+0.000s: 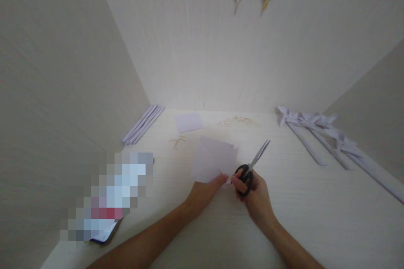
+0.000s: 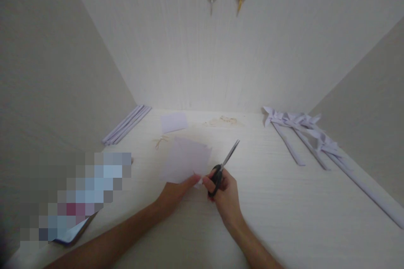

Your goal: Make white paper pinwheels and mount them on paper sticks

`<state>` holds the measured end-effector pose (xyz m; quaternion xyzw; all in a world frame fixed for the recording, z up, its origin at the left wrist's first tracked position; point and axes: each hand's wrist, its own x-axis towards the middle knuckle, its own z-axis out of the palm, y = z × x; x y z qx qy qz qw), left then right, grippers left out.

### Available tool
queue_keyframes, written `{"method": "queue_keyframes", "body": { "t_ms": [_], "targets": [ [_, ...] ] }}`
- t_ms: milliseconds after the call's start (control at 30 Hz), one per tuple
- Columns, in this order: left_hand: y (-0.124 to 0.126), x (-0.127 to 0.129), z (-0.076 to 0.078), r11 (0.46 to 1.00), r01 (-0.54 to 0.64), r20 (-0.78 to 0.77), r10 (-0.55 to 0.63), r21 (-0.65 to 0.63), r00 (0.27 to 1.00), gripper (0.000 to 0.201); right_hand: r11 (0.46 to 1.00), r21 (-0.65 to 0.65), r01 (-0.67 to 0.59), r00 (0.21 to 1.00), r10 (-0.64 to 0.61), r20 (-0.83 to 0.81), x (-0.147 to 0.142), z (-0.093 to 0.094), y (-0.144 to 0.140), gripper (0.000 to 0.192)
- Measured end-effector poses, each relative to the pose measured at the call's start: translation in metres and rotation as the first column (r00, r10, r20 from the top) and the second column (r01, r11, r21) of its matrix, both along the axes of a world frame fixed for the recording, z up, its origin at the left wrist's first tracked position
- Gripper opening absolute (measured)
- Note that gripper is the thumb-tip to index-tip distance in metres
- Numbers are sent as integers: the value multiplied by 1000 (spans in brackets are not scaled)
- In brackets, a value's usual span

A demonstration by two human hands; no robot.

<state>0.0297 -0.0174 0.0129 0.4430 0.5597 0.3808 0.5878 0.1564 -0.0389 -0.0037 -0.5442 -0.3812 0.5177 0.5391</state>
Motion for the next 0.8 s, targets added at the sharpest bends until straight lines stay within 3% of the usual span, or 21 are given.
{"method": "queue_keyframes", "body": {
  "t_ms": [233, 800],
  "targets": [
    [2, 0, 0, 989, 76, 31, -80, 127, 996, 16, 1000, -13, 7, 998, -6, 56, 0, 2, 2, 28],
    [3, 1, -8, 996, -85, 115, 84, -2, 990, 20, 998, 32, -57, 997, 56, 45, 2, 4, 1, 23]
  ]
}}
